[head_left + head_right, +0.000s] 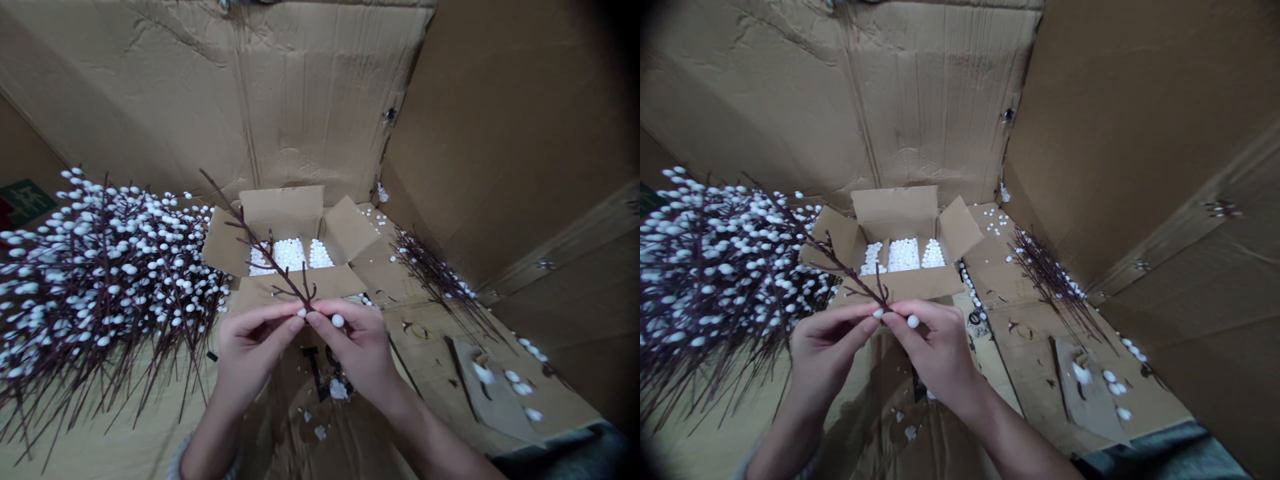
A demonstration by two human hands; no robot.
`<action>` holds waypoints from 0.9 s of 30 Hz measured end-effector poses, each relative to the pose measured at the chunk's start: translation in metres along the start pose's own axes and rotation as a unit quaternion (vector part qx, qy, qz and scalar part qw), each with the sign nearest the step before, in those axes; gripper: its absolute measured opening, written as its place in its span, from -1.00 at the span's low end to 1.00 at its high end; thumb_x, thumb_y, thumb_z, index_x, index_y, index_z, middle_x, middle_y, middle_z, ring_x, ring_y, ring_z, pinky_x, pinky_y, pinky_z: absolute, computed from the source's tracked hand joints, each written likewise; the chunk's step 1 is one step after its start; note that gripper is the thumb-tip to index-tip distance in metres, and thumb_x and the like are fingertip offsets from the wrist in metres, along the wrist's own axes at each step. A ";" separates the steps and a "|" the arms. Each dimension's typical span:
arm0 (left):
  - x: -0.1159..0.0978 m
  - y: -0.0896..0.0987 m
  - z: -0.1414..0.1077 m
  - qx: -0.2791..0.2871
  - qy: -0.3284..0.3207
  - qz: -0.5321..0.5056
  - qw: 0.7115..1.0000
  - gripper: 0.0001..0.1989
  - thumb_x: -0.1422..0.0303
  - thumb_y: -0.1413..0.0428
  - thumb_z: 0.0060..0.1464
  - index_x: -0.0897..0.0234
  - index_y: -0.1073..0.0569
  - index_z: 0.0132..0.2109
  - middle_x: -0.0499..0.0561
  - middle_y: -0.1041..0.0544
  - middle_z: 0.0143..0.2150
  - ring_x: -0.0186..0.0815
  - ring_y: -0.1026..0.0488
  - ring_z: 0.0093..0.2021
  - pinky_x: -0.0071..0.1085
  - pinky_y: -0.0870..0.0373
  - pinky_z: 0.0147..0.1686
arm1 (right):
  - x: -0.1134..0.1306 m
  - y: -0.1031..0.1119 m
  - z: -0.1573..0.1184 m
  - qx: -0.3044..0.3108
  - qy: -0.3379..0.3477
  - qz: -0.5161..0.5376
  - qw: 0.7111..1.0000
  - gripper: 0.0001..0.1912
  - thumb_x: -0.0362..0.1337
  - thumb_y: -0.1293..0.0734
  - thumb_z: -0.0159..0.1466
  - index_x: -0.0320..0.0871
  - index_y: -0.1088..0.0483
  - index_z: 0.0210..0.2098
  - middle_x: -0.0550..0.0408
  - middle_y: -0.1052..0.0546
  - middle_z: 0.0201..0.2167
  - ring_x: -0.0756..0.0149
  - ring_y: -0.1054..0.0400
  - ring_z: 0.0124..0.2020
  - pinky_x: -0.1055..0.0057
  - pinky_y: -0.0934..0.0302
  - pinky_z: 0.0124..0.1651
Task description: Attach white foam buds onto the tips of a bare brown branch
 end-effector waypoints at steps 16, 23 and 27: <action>-0.006 -0.001 0.001 -0.009 0.016 -0.030 0.999 -0.73 0.63 -0.25 -0.16 0.15 -0.60 -0.34 -0.11 -0.64 -0.40 -0.45 -0.58 -0.43 -0.73 -0.51 -0.40 | 0.002 0.001 0.001 0.022 0.032 0.007 0.999 -0.91 -0.36 -0.34 0.19 -0.13 -0.52 -0.38 0.14 -0.62 -0.45 0.38 -0.48 -0.47 0.50 -0.36 -0.38; -0.003 0.001 -0.001 -0.010 0.023 -0.035 0.999 -0.82 0.56 -0.27 -0.13 0.20 -0.60 -0.34 -0.05 -0.64 -0.43 -0.42 -0.57 -0.47 -0.69 -0.52 -0.45 | 0.005 0.002 0.001 0.030 0.038 0.017 0.999 -0.91 -0.37 -0.34 0.18 -0.12 -0.52 -0.39 0.15 -0.62 -0.47 0.40 -0.47 -0.50 0.52 -0.35 -0.42; -0.001 0.002 -0.002 -0.009 0.026 -0.035 0.999 -0.89 0.47 -0.29 -0.10 0.23 -0.60 -0.33 -0.01 -0.63 -0.43 -0.39 -0.57 -0.48 -0.63 -0.54 -0.46 | 0.006 0.003 0.001 0.036 0.024 0.033 0.998 -0.91 -0.37 -0.35 0.17 -0.12 -0.52 -0.40 0.15 -0.61 -0.48 0.39 -0.47 -0.51 0.52 -0.34 -0.44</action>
Point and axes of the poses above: each hand's wrist, its own z-axis towards the middle knuckle, its own y-axis out of the back of the hand, x = y × z, the point moved 2 cm from there along z, towards the middle knuckle
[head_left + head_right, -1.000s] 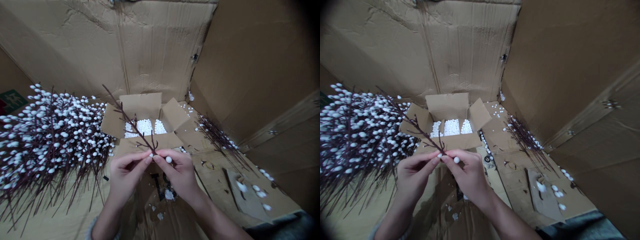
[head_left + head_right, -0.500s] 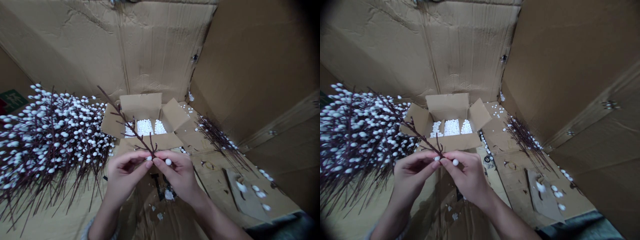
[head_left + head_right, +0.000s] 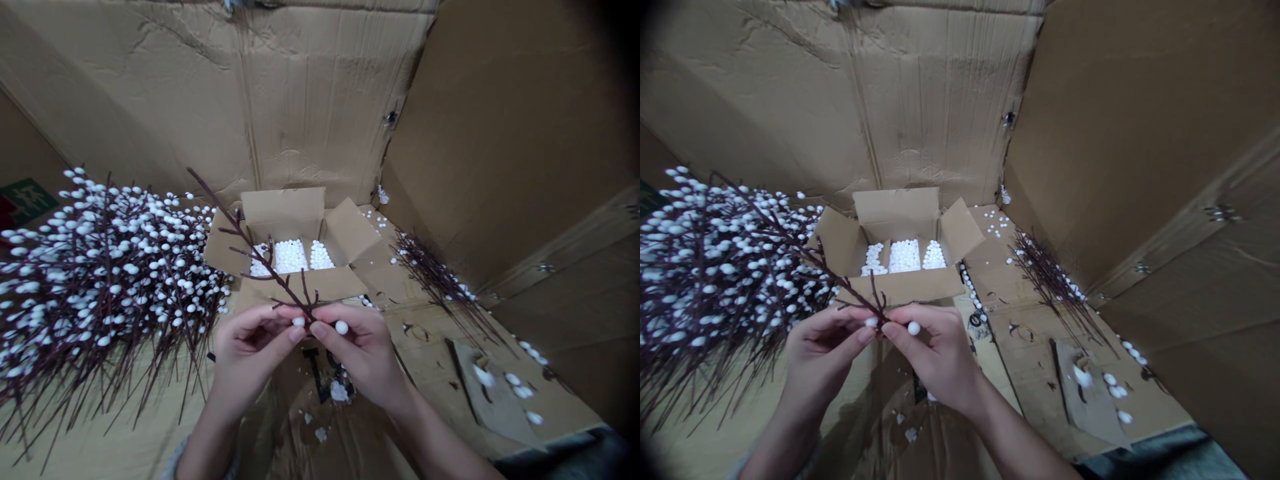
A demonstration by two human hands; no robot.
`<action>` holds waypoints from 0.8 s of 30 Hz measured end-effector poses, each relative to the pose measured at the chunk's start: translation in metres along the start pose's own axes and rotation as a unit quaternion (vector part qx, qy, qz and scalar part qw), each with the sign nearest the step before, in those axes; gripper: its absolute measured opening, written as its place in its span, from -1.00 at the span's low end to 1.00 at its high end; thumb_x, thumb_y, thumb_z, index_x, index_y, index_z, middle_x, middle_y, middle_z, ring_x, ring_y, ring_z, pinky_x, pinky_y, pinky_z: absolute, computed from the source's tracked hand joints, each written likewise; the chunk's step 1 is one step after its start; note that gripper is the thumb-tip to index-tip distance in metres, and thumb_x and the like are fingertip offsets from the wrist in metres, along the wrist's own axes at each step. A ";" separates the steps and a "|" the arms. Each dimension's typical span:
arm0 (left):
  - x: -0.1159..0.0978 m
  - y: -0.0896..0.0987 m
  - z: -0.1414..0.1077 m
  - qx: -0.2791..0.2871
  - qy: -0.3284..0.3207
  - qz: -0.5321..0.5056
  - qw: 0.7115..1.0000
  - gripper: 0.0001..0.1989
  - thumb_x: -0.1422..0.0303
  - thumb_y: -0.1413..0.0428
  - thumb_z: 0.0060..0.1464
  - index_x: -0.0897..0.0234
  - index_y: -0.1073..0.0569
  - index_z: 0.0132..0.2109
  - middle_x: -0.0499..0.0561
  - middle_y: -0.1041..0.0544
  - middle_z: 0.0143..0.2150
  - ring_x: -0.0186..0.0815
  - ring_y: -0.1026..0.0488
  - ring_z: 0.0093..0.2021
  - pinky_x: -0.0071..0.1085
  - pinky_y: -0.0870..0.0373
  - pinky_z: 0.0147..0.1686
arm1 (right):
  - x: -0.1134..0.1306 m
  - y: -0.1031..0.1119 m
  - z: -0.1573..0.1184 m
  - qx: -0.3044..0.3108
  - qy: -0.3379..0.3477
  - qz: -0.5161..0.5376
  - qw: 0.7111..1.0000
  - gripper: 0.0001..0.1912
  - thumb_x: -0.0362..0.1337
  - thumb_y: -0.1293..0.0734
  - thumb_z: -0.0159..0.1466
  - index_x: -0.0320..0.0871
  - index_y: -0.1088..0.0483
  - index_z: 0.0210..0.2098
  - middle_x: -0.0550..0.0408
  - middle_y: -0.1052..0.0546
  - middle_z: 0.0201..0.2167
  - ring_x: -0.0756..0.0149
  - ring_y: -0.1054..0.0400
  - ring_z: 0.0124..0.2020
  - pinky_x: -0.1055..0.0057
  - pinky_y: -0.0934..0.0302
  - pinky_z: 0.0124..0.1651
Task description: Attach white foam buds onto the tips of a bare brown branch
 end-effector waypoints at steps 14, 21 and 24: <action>-0.007 -0.004 -0.002 -0.029 -0.036 -0.029 0.999 -0.73 0.54 -0.28 -0.10 0.14 -0.51 -0.24 -0.14 -0.64 -0.37 -0.42 -0.61 -0.38 -0.66 -0.55 -0.33 | -0.005 -0.001 0.000 0.002 -0.035 0.027 0.999 -0.90 -0.34 -0.34 0.18 -0.13 -0.52 -0.42 0.16 -0.58 -0.52 0.40 -0.42 -0.53 0.52 -0.28 -0.47; -0.009 -0.002 -0.004 -0.041 -0.109 0.045 0.992 -0.86 0.53 -0.26 -0.08 0.24 -0.47 -0.38 -0.09 -0.61 -0.41 -0.38 -0.60 -0.36 -0.58 -0.57 -0.33 | -0.006 -0.001 -0.001 0.005 -0.045 0.020 0.999 -0.87 -0.29 -0.33 0.20 -0.14 -0.50 -0.44 0.15 -0.55 -0.55 0.40 -0.38 -0.54 0.51 -0.26 -0.49; -0.009 -0.002 -0.004 -0.034 -0.115 0.054 0.991 -0.84 0.57 -0.24 -0.07 0.22 -0.49 -0.35 -0.09 -0.61 -0.39 -0.37 -0.60 -0.34 -0.56 -0.58 -0.31 | -0.007 -0.001 -0.002 0.008 -0.046 0.019 0.999 -0.87 -0.28 -0.32 0.21 -0.14 -0.50 -0.43 0.15 -0.54 -0.55 0.40 -0.37 -0.54 0.50 -0.25 -0.49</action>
Point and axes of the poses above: each hand's wrist, its own z-axis towards the middle knuckle, its own y-axis out of the back of the hand, x = y × z, the point moved 2 cm from there along z, towards the middle knuckle
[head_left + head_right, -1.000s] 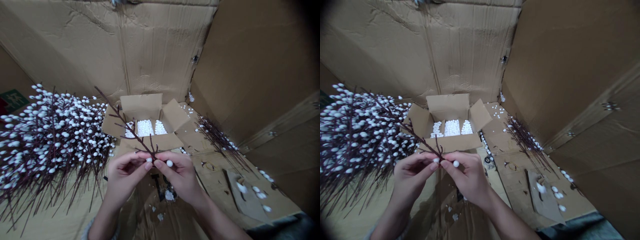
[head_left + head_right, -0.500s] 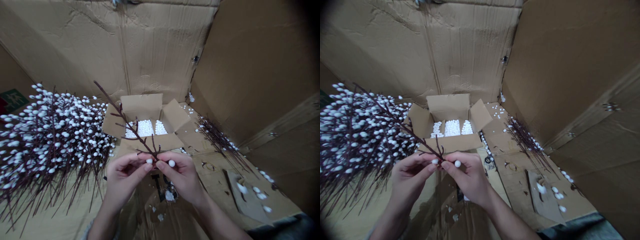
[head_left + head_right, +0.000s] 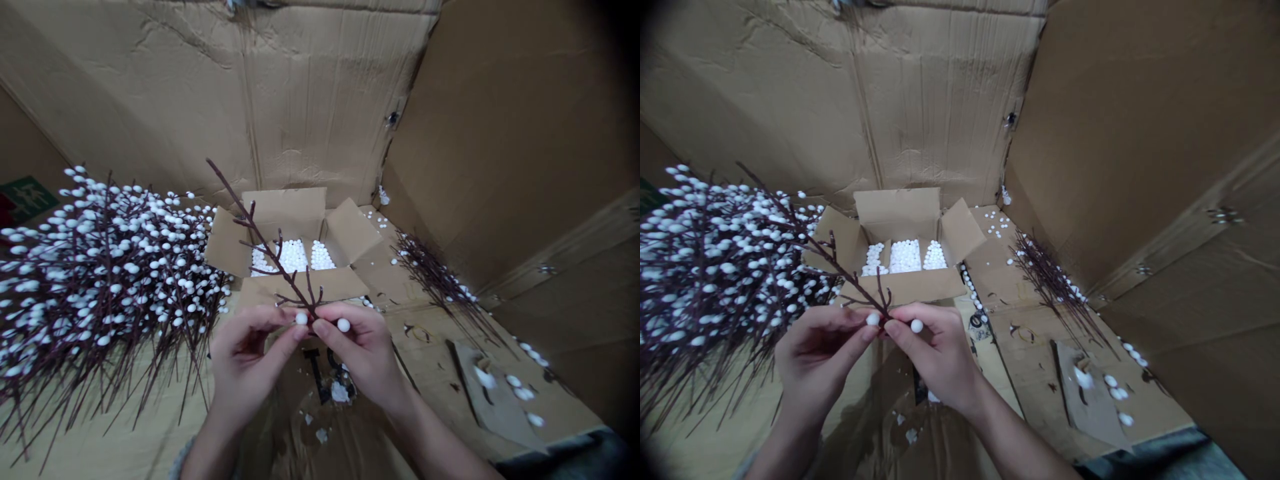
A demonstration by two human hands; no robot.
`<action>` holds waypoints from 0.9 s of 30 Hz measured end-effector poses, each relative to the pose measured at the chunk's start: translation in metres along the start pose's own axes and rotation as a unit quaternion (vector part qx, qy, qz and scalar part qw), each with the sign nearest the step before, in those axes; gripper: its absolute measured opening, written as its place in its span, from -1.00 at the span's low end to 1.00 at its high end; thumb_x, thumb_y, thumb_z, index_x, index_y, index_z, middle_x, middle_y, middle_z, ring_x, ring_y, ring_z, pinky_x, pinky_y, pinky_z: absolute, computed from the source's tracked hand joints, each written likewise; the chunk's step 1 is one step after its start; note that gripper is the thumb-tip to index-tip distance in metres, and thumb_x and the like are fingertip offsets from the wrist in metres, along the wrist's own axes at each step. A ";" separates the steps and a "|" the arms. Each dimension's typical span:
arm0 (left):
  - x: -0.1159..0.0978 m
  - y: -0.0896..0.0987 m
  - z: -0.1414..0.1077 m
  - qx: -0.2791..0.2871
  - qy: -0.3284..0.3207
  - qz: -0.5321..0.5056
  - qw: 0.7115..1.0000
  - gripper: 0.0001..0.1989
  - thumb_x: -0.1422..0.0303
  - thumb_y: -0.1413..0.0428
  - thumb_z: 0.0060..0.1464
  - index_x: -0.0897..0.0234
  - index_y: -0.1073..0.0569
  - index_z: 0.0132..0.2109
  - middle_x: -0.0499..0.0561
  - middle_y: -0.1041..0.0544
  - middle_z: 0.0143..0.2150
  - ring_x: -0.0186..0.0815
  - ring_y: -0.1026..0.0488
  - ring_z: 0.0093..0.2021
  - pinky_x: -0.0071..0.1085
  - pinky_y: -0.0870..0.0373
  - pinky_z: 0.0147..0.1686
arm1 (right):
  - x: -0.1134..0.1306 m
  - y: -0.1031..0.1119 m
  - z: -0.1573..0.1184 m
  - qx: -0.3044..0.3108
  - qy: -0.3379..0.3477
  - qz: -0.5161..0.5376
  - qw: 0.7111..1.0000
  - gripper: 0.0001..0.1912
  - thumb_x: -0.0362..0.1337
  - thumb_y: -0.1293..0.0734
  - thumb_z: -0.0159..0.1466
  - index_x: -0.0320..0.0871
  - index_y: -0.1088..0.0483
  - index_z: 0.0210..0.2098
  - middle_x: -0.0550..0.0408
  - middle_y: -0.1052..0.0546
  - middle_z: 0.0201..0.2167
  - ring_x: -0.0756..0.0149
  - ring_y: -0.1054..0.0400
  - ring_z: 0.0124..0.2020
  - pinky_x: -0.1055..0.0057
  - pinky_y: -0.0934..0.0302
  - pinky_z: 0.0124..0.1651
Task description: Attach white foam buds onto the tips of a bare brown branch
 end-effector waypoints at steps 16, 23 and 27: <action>0.000 0.000 0.001 0.016 -0.008 0.004 1.000 -0.83 0.61 -0.23 -0.09 0.25 -0.49 -0.38 -0.07 -0.61 -0.42 -0.36 -0.60 -0.35 -0.55 -0.58 -0.31 | -0.002 -0.001 0.000 0.001 -0.015 0.018 1.000 -0.88 -0.27 -0.33 0.20 -0.13 -0.51 -0.41 0.14 -0.55 -0.52 0.38 -0.38 -0.51 0.48 -0.26 -0.46; 0.002 -0.002 -0.003 -0.016 -0.024 -0.001 1.000 -0.75 0.60 -0.25 -0.10 0.24 -0.44 -0.27 -0.08 -0.60 -0.35 -0.35 -0.60 -0.31 -0.51 -0.58 -0.27 | -0.007 -0.004 -0.002 0.007 -0.051 0.074 0.996 -0.86 -0.21 -0.34 0.21 -0.10 -0.52 -0.38 0.12 -0.59 -0.45 0.35 -0.45 -0.44 0.46 -0.34 -0.40; 0.002 -0.003 -0.008 -0.049 -0.059 0.028 0.997 -0.59 0.67 -0.25 -0.15 0.21 -0.41 -0.16 -0.11 -0.59 -0.30 -0.37 -0.60 -0.31 -0.53 -0.56 -0.24 | -0.017 -0.006 -0.004 0.007 -0.083 0.122 0.989 -0.84 -0.15 -0.34 0.21 -0.08 -0.52 -0.35 0.12 -0.59 -0.41 0.35 -0.47 -0.39 0.46 -0.37 -0.35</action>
Point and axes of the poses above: each hand's wrist, its own z-axis towards the middle knuckle, its own y-axis out of the back of the hand, x = y × z, the point moved 2 cm from there along z, towards the middle knuckle
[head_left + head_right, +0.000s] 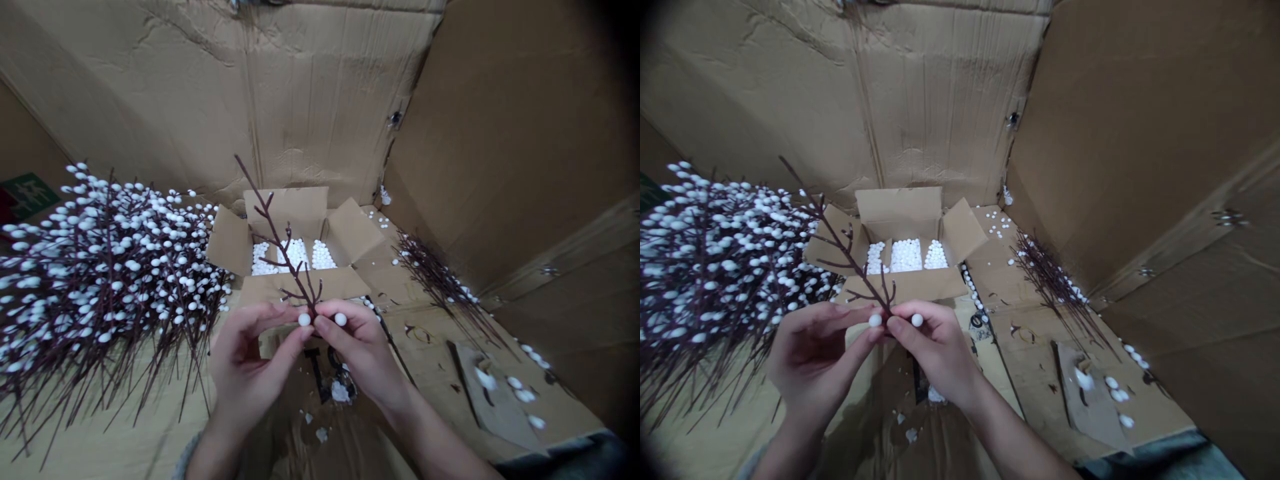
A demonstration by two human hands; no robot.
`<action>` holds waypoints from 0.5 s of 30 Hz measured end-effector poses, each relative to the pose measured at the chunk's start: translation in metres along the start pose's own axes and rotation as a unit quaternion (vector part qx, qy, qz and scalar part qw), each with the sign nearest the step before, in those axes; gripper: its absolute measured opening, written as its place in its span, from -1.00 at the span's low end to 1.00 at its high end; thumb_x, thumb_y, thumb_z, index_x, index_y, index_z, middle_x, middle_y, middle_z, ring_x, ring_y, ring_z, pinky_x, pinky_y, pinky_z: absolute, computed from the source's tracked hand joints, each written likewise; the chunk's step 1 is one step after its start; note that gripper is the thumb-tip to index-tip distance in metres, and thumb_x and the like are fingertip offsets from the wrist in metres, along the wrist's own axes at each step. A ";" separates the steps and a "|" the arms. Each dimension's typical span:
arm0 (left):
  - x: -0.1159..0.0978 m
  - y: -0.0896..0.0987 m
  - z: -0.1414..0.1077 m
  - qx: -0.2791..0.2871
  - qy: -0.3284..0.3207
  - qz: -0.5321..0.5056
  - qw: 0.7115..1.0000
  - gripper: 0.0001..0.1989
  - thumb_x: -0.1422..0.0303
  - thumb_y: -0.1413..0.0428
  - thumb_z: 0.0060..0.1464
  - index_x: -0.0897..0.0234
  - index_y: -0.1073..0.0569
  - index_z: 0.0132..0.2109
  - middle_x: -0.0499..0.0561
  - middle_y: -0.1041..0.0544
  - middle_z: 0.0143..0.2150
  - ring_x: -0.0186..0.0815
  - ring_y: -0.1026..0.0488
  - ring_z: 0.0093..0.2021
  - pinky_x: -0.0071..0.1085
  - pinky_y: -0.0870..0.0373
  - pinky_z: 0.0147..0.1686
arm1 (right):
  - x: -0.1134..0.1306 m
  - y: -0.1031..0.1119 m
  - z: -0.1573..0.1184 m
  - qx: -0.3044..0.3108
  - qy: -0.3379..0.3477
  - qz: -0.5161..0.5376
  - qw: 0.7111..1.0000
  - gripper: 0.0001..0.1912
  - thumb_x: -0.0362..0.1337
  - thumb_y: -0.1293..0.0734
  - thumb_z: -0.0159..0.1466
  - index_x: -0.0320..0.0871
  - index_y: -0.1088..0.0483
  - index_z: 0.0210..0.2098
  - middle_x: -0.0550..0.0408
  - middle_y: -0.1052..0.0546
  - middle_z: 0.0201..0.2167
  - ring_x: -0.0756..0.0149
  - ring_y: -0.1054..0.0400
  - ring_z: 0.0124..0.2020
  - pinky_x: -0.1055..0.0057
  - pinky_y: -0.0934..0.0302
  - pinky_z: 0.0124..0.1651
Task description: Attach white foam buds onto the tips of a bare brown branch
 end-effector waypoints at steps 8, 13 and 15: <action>0.000 0.002 -0.004 0.016 -0.067 0.067 0.995 -0.62 0.66 -0.23 -0.12 0.17 -0.47 -0.17 -0.13 -0.60 -0.26 -0.37 -0.58 -0.24 -0.44 -0.53 -0.12 | -0.005 -0.003 -0.002 0.019 -0.034 0.081 0.996 -0.87 -0.14 -0.37 0.19 -0.01 -0.53 -0.32 0.14 -0.60 -0.37 0.36 -0.48 -0.33 0.46 -0.40 -0.27; 0.001 0.002 -0.004 0.044 -0.078 0.095 0.991 -0.69 0.65 -0.22 -0.08 0.17 -0.48 -0.21 -0.11 -0.61 -0.29 -0.36 -0.57 -0.24 -0.37 -0.52 -0.09 | -0.004 -0.003 -0.001 0.019 -0.045 0.103 0.994 -0.88 -0.15 -0.39 0.17 -0.01 -0.54 -0.34 0.15 -0.59 -0.39 0.38 -0.47 -0.35 0.46 -0.39 -0.28; 0.003 0.003 -0.004 0.010 -0.065 0.082 0.994 -0.57 0.65 -0.24 -0.11 0.16 -0.44 -0.10 -0.10 -0.60 -0.26 -0.36 -0.58 -0.27 -0.41 -0.56 -0.17 | -0.005 -0.002 -0.001 0.020 -0.050 0.108 0.993 -0.88 -0.15 -0.39 0.17 -0.02 -0.54 -0.34 0.15 -0.59 -0.39 0.39 -0.46 -0.35 0.47 -0.37 -0.29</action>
Point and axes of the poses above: each hand's wrist, its own z-axis towards the middle knuckle, its own y-axis out of the back of the hand, x = y × z, the point moved 2 cm from there along z, towards the middle knuckle
